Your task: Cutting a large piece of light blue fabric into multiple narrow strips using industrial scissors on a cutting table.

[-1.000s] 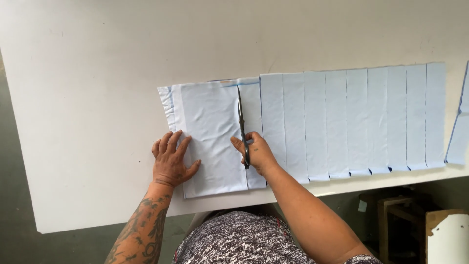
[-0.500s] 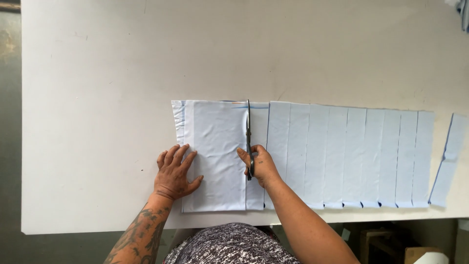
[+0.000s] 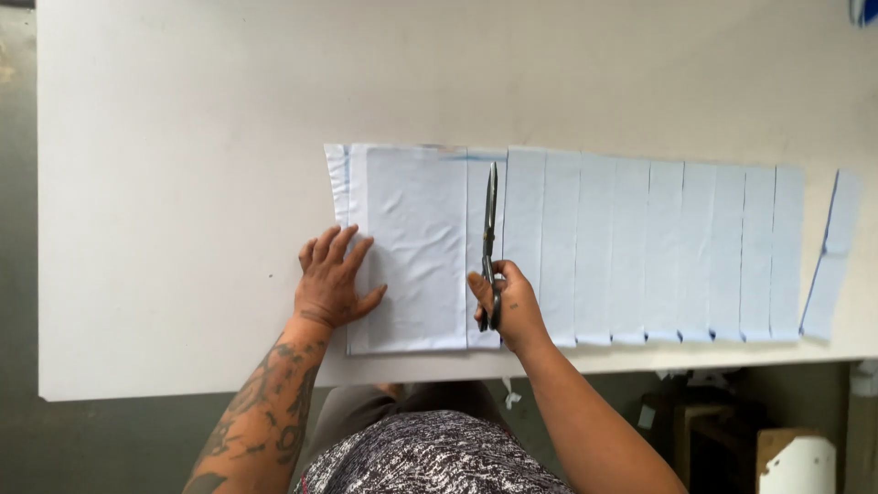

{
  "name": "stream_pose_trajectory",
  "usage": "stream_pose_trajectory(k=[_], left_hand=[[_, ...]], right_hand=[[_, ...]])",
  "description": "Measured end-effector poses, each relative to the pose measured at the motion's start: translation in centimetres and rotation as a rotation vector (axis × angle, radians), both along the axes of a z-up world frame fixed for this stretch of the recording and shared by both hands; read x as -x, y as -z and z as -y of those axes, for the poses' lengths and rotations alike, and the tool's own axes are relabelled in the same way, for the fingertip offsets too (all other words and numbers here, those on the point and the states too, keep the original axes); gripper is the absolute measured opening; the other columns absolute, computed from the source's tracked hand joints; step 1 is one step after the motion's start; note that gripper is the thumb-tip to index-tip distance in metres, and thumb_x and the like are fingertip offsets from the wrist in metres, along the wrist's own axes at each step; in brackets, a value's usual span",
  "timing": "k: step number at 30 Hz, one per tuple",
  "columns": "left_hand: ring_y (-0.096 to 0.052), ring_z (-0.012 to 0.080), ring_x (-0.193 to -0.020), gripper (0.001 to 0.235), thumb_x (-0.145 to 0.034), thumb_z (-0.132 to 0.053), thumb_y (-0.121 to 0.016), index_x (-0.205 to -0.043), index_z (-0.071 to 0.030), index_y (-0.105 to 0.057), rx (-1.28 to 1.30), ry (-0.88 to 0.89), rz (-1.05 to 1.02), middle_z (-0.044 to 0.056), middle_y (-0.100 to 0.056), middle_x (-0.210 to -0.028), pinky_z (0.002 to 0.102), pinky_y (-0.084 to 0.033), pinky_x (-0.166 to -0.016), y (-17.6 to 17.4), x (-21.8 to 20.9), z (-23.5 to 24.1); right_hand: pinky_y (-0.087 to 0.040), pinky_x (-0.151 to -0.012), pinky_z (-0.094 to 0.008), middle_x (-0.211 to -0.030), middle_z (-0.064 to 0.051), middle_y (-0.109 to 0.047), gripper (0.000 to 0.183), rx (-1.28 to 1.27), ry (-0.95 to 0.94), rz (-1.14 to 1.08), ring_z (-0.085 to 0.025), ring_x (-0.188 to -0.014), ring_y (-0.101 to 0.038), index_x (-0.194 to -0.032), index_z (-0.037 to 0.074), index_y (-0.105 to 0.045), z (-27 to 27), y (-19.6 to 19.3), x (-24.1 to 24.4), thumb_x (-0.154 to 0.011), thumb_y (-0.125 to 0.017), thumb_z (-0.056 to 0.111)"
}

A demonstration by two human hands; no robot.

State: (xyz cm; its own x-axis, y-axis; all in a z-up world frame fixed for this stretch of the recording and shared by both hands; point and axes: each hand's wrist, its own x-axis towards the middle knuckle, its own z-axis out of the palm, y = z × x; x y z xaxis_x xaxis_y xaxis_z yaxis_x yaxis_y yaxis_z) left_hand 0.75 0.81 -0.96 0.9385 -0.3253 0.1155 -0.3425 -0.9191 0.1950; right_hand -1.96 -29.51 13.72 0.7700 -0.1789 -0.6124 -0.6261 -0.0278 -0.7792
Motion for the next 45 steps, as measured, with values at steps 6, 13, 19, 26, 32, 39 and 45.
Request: stream_pose_trajectory(k=[6,13,19,26,32,39,45], left_hand=[[-0.035,0.037,-0.151,0.088,-0.078,-0.066,-0.074,-0.154,-0.025,-0.054,0.143,0.058,0.014,0.009,-0.045,-0.163,0.054,-0.026,-0.121,0.8,2.0,-1.3],[-0.03,0.0411,-0.155,0.08,-0.083,-0.056,-0.072,-0.153,-0.023,-0.053,0.108,0.118,-0.107,0.012,-0.042,-0.163,0.059,-0.021,-0.128,-0.1,7.3,-2.8],[-0.023,0.04,-0.156,0.079,-0.089,-0.064,-0.063,-0.156,-0.024,-0.051,0.06,0.113,-0.129,0.01,-0.037,-0.166,0.06,-0.015,-0.129,-0.9,7.7,-2.5],[-0.019,0.0372,-0.158,0.082,-0.087,-0.068,-0.058,-0.158,-0.03,-0.049,-0.038,0.101,-0.189,0.006,-0.035,-0.169,0.061,-0.01,-0.13,-0.9,7.7,-2.0],[-0.021,0.036,-0.159,0.083,-0.085,-0.069,-0.06,-0.158,-0.031,-0.05,-0.083,0.096,-0.185,0.005,-0.035,-0.169,0.061,-0.01,-0.13,-0.8,7.6,-1.9],[-0.02,0.0363,-0.159,0.083,-0.086,-0.069,-0.059,-0.159,-0.031,-0.049,-0.083,0.1,-0.205,0.006,-0.035,-0.169,0.061,-0.009,-0.13,-0.9,7.5,-1.9],[-0.021,0.0358,-0.159,0.083,-0.087,-0.071,-0.059,-0.158,-0.031,-0.05,-0.082,0.093,-0.214,0.006,-0.036,-0.169,0.06,-0.009,-0.13,-1.0,7.5,-1.8]], right_hand=[[-0.055,-0.053,-0.03,-0.063,-0.014,-0.068,0.069,0.034,-0.131,-0.098,-0.022,-0.055,-0.07,-0.128,-0.004,-0.056,0.5,2.0,17.0,-0.091,-0.085,0.045],[-0.057,-0.058,-0.031,-0.07,-0.014,-0.068,0.07,-0.013,-0.142,-0.212,-0.021,-0.058,-0.072,-0.131,-0.006,-0.056,-0.8,5.6,31.7,-0.087,-0.091,0.036],[-0.054,-0.057,-0.03,-0.069,-0.011,-0.068,0.076,-0.009,-0.195,-0.22,-0.02,-0.057,-0.072,-0.129,-0.005,-0.059,-4.8,5.1,30.5,-0.086,-0.09,0.048],[-0.056,-0.062,-0.029,-0.07,-0.007,-0.065,0.081,0.018,-0.183,-0.22,-0.02,-0.057,-0.072,-0.131,-0.003,-0.057,-7.4,5.9,26.0,-0.082,-0.092,0.051],[-0.054,-0.063,-0.028,-0.071,-0.004,-0.065,0.076,0.035,-0.195,-0.242,-0.018,-0.06,-0.071,-0.128,0.0,-0.06,-7.5,6.4,24.4,-0.083,-0.092,0.052],[-0.055,-0.068,-0.03,-0.072,-0.005,-0.064,0.077,0.015,-0.172,-0.259,-0.019,-0.063,-0.071,-0.127,-0.002,-0.06,-7.8,5.5,23.4,-0.083,-0.092,0.052],[-0.054,-0.067,-0.029,-0.071,-0.004,-0.064,0.077,-0.003,-0.15,-0.26,-0.018,-0.063,-0.069,-0.126,-0.002,-0.06,-7.6,5.7,23.3,-0.082,-0.093,0.051]])
